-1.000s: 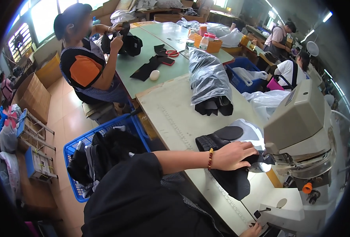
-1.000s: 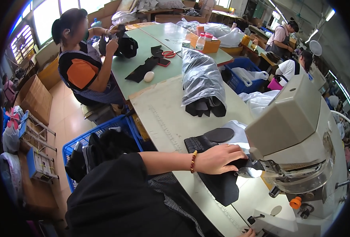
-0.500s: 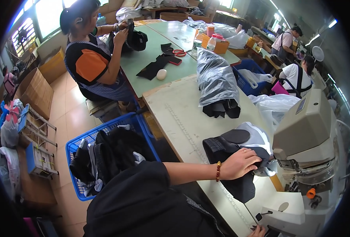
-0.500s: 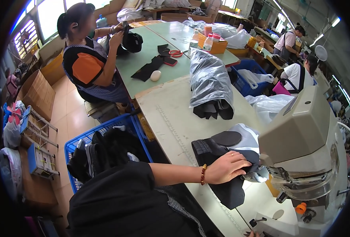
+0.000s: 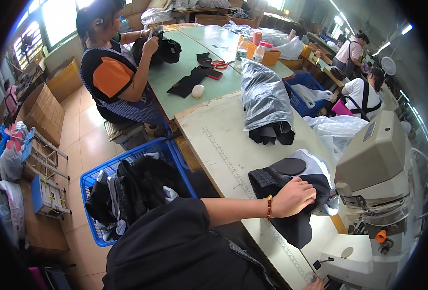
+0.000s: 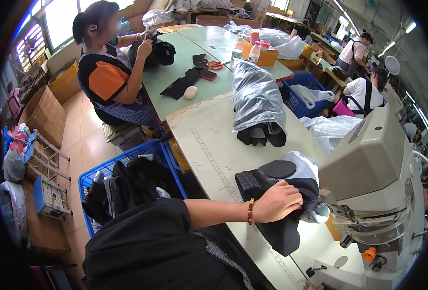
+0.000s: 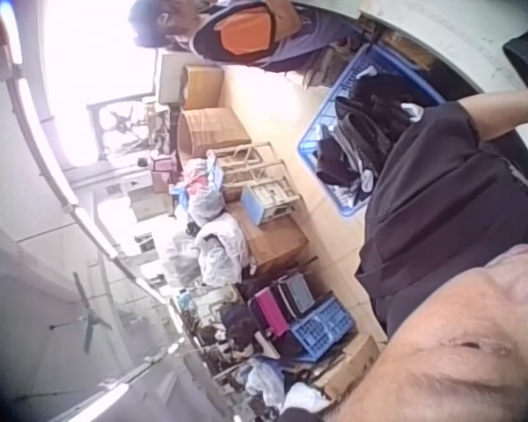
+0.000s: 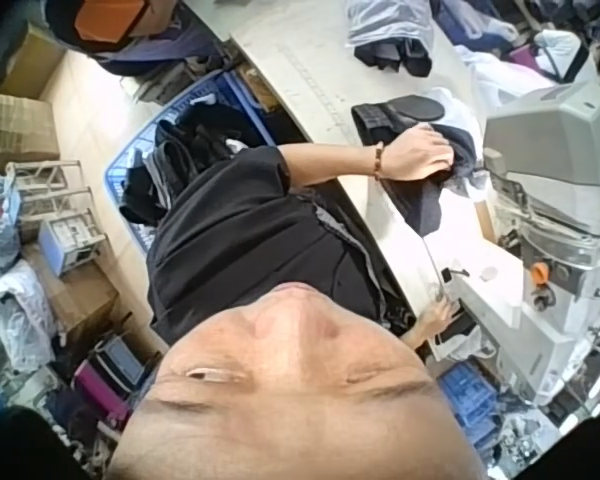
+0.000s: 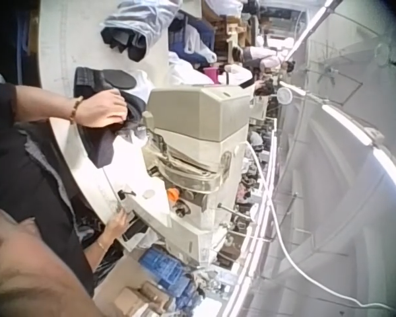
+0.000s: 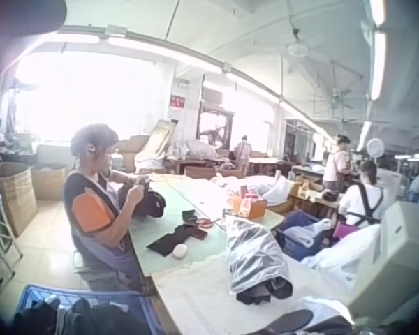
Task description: Sewing together different fabric and synthetic parts of a shoe upper using an industrial sewing machine.
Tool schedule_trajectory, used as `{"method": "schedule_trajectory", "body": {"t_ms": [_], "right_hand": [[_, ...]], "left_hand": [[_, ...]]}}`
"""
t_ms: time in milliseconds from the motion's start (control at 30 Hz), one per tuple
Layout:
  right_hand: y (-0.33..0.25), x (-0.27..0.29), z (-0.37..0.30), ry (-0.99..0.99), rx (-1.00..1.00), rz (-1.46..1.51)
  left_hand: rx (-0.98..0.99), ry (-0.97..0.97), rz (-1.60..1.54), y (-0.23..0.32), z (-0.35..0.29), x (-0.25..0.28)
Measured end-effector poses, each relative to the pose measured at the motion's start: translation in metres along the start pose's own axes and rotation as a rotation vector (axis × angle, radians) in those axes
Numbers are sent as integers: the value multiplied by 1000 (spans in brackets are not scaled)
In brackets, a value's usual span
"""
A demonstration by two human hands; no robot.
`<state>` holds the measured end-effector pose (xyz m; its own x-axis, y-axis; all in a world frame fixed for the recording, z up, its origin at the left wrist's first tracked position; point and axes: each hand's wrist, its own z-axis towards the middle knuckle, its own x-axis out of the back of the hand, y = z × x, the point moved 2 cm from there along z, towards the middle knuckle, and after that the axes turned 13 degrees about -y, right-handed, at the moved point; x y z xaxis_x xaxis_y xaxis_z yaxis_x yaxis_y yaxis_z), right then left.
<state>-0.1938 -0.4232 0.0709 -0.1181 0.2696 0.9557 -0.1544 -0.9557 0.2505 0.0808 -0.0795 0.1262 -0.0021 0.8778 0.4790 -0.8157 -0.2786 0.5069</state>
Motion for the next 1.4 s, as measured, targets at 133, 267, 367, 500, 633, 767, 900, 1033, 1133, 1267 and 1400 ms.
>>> {"method": "schedule_trajectory", "body": {"t_ms": [133,267,367,500,633,767,900,1033,1133,1267,1400], "right_hand": [[-12,14,6,73,-52,40],[-54,45,23,374,76,439],[-92,61,44,499,38,788],[-124,74,77,364,40,1435],[-159,94,121,219,81,1267],[-201,111,165,328,188,873],[-208,115,175,394,100,748],[-203,104,177,203,67,850],[-206,94,179,251,54,1011],[-206,72,181,34,-197,1480],[-201,61,178,-23,-239,1420]], "left_hand": [[53,-40,-21,1,1,7],[18,26,13,6,3,10],[19,-29,-95,5,6,7],[20,-126,-27,2,4,2],[26,-104,-59,3,3,0],[83,-80,-96,6,2,2],[87,-41,-168,11,-2,5],[137,-63,-242,19,-4,6],[146,-47,-286,22,-6,10],[197,-104,-281,22,-6,16],[155,-76,-219,22,-1,20]]}}
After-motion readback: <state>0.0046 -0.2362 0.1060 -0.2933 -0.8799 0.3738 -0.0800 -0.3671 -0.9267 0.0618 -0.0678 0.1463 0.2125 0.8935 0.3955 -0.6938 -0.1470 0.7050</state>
